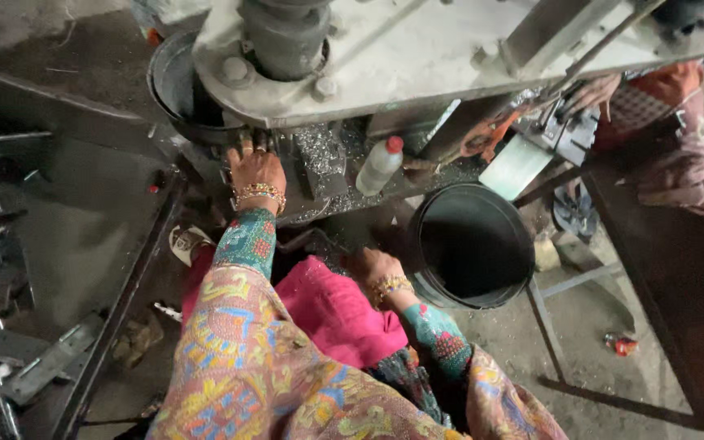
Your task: The person places small L-shaped metal pieces into a fabrication machine and removes them after processing, stacking the finished parts in a metal bin.
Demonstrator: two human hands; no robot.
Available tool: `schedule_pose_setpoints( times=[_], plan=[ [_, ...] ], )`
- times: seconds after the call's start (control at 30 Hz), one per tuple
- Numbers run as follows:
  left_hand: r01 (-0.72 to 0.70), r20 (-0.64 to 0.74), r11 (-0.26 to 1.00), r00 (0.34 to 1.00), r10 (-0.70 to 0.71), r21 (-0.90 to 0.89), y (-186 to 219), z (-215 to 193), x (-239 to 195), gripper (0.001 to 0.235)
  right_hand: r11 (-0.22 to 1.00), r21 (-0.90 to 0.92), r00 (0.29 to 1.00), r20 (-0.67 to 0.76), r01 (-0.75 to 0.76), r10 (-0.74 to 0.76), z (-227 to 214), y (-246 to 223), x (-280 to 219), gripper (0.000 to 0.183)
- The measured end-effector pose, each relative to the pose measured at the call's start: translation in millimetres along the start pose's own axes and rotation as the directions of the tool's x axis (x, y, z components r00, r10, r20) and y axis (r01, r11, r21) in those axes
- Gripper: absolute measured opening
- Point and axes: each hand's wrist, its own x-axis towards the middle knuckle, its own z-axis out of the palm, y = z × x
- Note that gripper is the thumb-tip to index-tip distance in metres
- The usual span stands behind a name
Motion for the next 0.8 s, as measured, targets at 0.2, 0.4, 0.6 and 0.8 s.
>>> schedule_pose_setpoints(
  times=[0.2,0.4,0.6,0.8],
  plan=[
    [-0.076,-0.04,0.994,0.997,0.073,-0.084,11.7,-23.5,-71.7,0.081,0.992,-0.07,0.984,-0.135,0.105,-0.114,-55.4,-37.1,-5.1,0.049],
    [-0.08,0.004,0.989,0.997,0.081,-0.121,13.8,-38.2,-122.9,0.093,0.992,-0.08,0.99,-0.094,0.094,-0.101,-52.7,-36.6,-6.7,0.052],
    [-0.146,-0.186,0.989,0.972,0.142,-0.004,9.9,7.0,-124.5,0.066,0.993,-0.053,0.984,-0.14,0.105,-0.112,-55.6,-38.2,-4.2,0.053],
    [-0.438,-0.387,0.897,0.838,0.384,-0.059,-13.7,-2.7,-128.1,0.018,0.994,-0.043,0.99,-0.093,0.102,-0.106,-58.5,-39.0,-10.3,0.057]
  ],
)
